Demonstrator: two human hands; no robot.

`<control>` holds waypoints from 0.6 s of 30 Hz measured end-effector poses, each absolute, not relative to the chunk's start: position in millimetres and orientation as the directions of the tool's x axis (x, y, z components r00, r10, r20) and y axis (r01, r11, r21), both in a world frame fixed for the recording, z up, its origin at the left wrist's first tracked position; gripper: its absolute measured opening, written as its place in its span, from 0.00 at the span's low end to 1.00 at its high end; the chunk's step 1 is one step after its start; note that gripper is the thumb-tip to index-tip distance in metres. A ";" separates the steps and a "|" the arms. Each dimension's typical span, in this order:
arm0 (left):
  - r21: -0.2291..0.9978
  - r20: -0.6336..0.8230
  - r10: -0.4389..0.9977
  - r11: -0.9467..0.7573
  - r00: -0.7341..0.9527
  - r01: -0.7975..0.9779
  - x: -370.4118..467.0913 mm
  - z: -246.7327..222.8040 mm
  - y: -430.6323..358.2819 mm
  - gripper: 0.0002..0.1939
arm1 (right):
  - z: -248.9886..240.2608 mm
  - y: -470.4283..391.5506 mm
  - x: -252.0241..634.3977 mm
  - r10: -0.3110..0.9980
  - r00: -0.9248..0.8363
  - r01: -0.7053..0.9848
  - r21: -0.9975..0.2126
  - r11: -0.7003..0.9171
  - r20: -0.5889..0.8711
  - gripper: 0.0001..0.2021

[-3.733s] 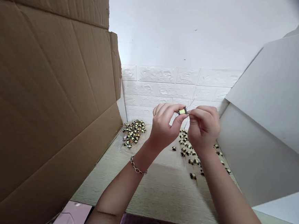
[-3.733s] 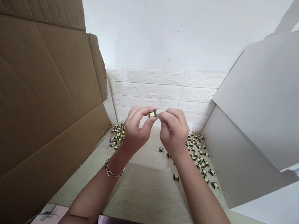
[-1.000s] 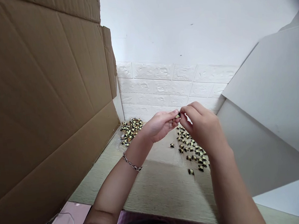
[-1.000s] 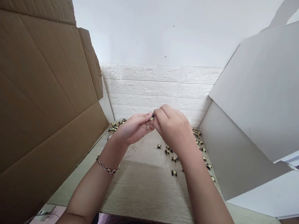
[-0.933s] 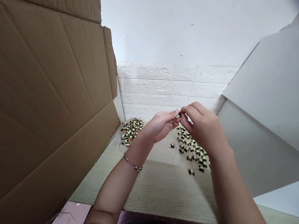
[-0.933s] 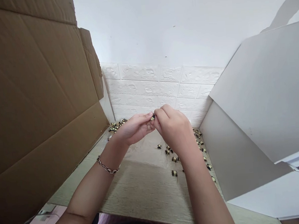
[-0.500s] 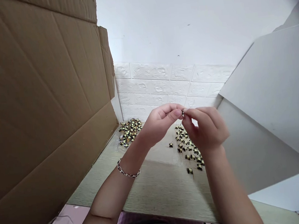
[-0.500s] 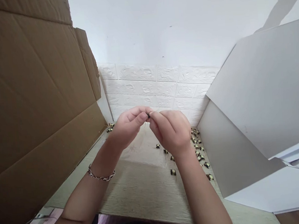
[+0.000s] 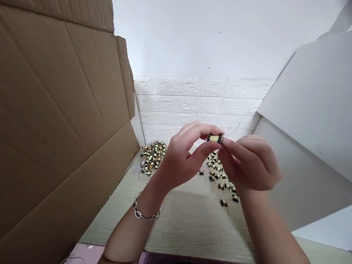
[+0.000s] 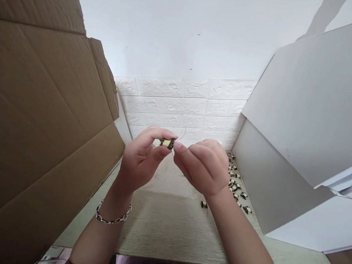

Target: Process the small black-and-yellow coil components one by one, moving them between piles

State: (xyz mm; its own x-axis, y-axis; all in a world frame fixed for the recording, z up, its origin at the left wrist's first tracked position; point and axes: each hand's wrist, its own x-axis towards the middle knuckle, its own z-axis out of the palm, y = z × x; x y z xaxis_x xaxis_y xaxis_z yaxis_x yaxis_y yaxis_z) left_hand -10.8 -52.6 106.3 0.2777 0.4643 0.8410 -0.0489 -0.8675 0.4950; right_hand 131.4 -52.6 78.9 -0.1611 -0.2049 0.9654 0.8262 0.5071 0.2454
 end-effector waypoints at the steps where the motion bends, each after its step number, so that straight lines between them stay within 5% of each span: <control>1: 0.482 0.847 0.452 -0.875 0.278 -0.043 -10.9 106.3 -52.9 0.07 | 79.0 -52.1 131.4 -0.217 -0.161 0.824 0.252 0.507 0.963 0.20; 8: 0.466 0.853 0.439 -0.884 0.281 -0.033 -10.8 106.1 -54.7 0.07 | 83.1 -53.1 130.0 -0.248 -0.162 0.799 0.274 0.535 0.955 0.13; 14: 0.758 0.646 0.664 -0.616 0.376 -0.213 -7.1 102.3 -37.9 0.09 | 85.6 -47.6 130.2 -0.123 -0.206 0.862 0.240 0.447 0.971 0.08; 18: 0.845 0.532 0.716 -0.417 0.452 -0.333 -0.7 94.3 -18.1 0.11 | 83.9 -33.8 132.6 0.029 -0.264 0.870 0.225 0.438 0.964 0.05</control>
